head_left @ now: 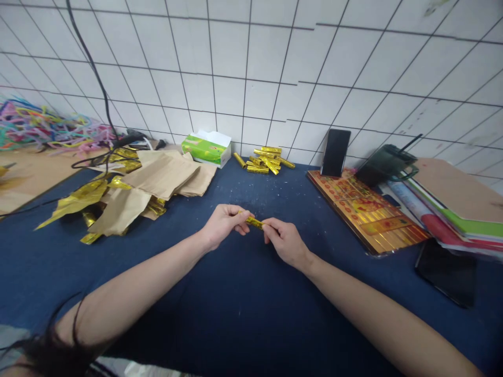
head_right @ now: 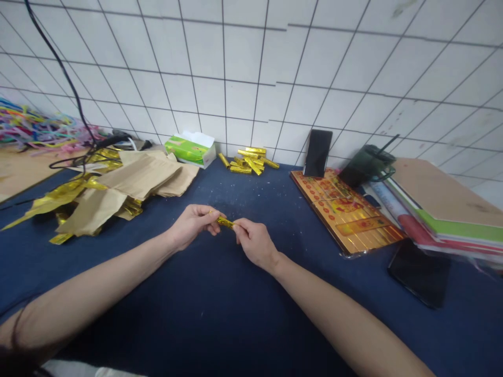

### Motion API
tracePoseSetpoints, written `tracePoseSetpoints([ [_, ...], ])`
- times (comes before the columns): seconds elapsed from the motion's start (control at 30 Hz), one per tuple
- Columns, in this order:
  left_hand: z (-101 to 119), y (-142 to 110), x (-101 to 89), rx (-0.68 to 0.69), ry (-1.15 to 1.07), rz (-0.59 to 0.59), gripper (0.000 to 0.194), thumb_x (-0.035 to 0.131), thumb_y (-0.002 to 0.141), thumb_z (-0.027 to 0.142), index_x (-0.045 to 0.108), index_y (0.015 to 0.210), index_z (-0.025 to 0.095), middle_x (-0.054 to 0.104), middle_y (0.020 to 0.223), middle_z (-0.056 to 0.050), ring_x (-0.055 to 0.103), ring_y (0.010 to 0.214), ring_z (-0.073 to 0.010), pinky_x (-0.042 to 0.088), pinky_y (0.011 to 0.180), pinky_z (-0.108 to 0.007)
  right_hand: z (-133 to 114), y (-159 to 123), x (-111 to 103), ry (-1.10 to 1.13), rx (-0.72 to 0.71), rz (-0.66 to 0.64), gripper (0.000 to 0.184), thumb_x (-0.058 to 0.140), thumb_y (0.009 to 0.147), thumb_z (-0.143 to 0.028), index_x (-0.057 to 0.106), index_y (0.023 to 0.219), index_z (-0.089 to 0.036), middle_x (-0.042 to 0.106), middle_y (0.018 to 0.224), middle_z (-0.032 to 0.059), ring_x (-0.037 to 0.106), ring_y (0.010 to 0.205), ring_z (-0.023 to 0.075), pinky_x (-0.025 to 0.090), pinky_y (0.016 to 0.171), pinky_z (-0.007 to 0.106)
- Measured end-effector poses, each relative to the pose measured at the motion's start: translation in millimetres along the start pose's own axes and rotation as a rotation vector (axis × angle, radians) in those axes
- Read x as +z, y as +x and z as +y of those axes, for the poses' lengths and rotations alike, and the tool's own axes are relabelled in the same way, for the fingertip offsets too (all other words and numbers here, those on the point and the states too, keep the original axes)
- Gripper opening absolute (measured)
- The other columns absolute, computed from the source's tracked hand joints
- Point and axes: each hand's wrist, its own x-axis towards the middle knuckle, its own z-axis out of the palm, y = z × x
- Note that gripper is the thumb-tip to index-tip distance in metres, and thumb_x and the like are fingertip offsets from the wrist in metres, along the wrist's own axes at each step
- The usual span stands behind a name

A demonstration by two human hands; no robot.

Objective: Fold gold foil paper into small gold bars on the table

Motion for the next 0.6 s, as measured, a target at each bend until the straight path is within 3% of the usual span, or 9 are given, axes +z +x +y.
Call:
tracePoseSetpoints([
  [0.17,-3,1,-0.6,-0.045,0.185,-0.114,0.017,0.068,0.065,0.027,0.062,0.064,0.011,0.060,0.054,-0.001,0.054,0.042,-0.0080,0.044,0.041,-0.018,15,14,-11,0.384,0.231,0.078,0.018,0.059,0.073,-0.035,0.060,0.069,-0.017,0.052,0.049,-0.0041,0.036,0.035,0.0057,0.027,0.036,0.021],
  [0.33,-6,0,2.6,-0.031,0.271,-0.100,0.011,0.063,0.069,0.022,0.063,0.068,0.012,0.057,0.052,0.000,0.051,0.043,-0.0082,0.042,0.042,-0.019,19,17,-13,0.513,0.231,0.055,0.018,0.063,0.070,-0.035,0.062,0.072,-0.017,0.055,0.053,-0.0030,0.041,0.038,0.0059,0.030,0.037,0.021],
  [0.4,-7,0,-0.1,0.075,0.393,-0.039,0.008,0.060,0.071,0.020,0.065,0.072,0.014,0.057,0.053,0.001,0.050,0.045,-0.0084,0.040,0.045,-0.019,19,16,-13,0.484,0.209,0.061,0.016,0.062,0.070,-0.033,0.064,0.074,-0.018,0.057,0.056,-0.0027,0.043,0.040,0.0065,0.034,0.040,0.022],
  [0.5,-9,1,-6.1,0.341,0.666,0.038,0.011,0.058,0.074,0.018,0.068,0.079,0.019,0.061,0.068,-0.001,0.055,0.062,-0.0115,0.042,0.059,-0.022,18,14,-12,0.368,0.134,0.065,0.012,0.061,0.072,-0.029,0.066,0.078,-0.019,0.060,0.064,-0.0009,0.051,0.051,0.0096,0.041,0.051,0.025],
  [0.6,-11,1,-9.8,0.531,0.832,0.058,0.016,0.056,0.077,0.018,0.068,0.086,0.021,0.061,0.082,-0.003,0.056,0.077,-0.0143,0.041,0.072,-0.024,19,13,-12,0.213,0.026,0.085,0.011,0.059,0.073,-0.025,0.067,0.081,-0.022,0.062,0.076,0.0006,0.056,0.067,0.0132,0.044,0.065,0.029],
])
